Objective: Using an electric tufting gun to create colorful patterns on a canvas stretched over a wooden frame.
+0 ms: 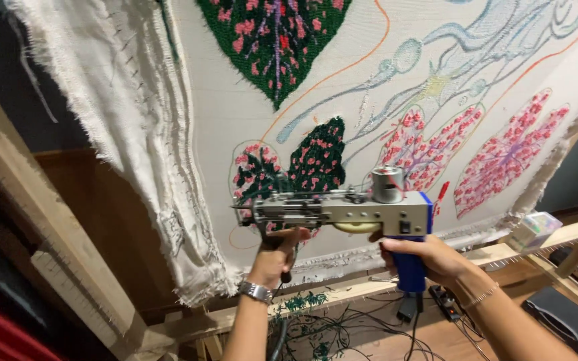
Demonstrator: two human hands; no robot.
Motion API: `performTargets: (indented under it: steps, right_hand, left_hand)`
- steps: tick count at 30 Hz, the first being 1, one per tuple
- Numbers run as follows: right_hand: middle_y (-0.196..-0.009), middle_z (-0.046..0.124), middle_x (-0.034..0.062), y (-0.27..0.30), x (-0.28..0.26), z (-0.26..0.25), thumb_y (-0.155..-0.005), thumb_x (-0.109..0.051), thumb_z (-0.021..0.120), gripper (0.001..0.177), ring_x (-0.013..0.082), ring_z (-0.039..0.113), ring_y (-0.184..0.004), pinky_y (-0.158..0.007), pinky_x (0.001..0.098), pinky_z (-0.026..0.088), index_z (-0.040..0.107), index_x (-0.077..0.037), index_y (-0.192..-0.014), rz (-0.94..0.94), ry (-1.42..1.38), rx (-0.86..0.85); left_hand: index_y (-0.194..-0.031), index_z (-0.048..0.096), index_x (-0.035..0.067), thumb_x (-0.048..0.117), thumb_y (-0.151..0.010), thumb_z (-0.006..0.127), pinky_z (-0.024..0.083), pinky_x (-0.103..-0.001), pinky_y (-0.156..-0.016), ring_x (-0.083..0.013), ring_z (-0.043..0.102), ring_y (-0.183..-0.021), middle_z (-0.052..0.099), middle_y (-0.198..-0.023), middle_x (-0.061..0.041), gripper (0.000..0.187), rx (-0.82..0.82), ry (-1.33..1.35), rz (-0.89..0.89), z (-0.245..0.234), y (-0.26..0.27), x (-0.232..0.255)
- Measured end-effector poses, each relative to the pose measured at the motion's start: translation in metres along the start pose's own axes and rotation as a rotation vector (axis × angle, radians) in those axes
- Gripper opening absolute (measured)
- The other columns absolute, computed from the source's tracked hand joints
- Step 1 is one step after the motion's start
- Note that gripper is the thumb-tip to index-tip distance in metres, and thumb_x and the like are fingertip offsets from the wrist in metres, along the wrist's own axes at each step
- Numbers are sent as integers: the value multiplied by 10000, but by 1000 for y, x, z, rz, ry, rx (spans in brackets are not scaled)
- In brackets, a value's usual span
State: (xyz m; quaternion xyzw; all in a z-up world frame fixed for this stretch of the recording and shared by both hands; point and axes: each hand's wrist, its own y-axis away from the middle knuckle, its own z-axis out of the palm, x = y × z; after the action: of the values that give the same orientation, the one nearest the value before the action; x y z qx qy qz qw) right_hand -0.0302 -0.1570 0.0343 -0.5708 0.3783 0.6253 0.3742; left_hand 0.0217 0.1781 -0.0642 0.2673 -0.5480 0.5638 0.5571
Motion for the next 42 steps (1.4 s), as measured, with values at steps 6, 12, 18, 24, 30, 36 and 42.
performTargets:
  steps: [6, 12, 18, 24, 30, 36, 42]
  right_hand:
    - [-735, 622, 73, 37, 35, -43, -806, -235, 748, 365, 200, 600, -612, -543, 363, 501, 683, 38, -1039, -12, -196, 219]
    - [-649, 547, 75, 68, 62, -62, -822, -258, 746, 372, 190, 520, -521, -461, 336, 424, 678, 68, -989, -153, -206, 383]
    - [-657, 571, 97, 83, 89, -60, -812, -205, 760, 299, 201, 536, -526, -457, 350, 436, 638, 47, -915, -239, -78, 622]
    - [-635, 594, 101, 79, 102, -39, -801, -166, 779, 243, 201, 558, -499, -446, 350, 441, 657, 26, -885, -207, 36, 790]
    - [-617, 591, 98, 67, 117, -26, -778, -143, 799, 266, 193, 570, -500, -445, 343, 450, 648, 31, -911, -245, -17, 779]
    - [-635, 608, 100, 54, 138, -18, -723, -74, 811, 316, 206, 572, -490, -438, 346, 450, 656, 35, -976, -210, -53, 769]
    - [-647, 606, 114, 47, 148, -6, -716, -50, 827, 319, 202, 563, -494, -446, 342, 444, 658, 62, -963, -164, -43, 745]
  left_hand:
    - [-1134, 778, 103, 374, -974, 647, 306, -198, -374, -11, 398, -400, 813, -1035, -35, 341, -78, -122, -110, 64, -22, 6]
    - [-1202, 744, 107, 333, -954, 682, 411, -207, -411, -29, 459, -429, 800, -991, -12, 341, -84, -190, -305, 105, -55, -27]
    - [-1144, 712, 60, 236, -940, 691, 533, -267, -501, -103, 653, -577, 745, -868, -46, 270, -5, -308, -263, 126, -66, -56]
    - [-1066, 715, 40, 267, -957, 636, 540, -294, -592, -124, 675, -624, 754, -846, -37, 263, 55, -416, -179, 128, -72, -80]
    - [-1010, 728, 19, 280, -931, 680, 532, -311, -649, -126, 688, -700, 759, -810, -44, 277, 169, -527, -98, 114, -74, -97]
    - [-956, 727, 20, 370, -932, 701, 493, -316, -607, -125, 621, -633, 720, -722, -47, 352, 248, -538, -154, 100, -62, -97]
    - [-910, 718, 16, 405, -940, 704, 474, -324, -589, -136, 581, -603, 687, -682, -43, 390, 274, -565, -199, 85, -51, -96]
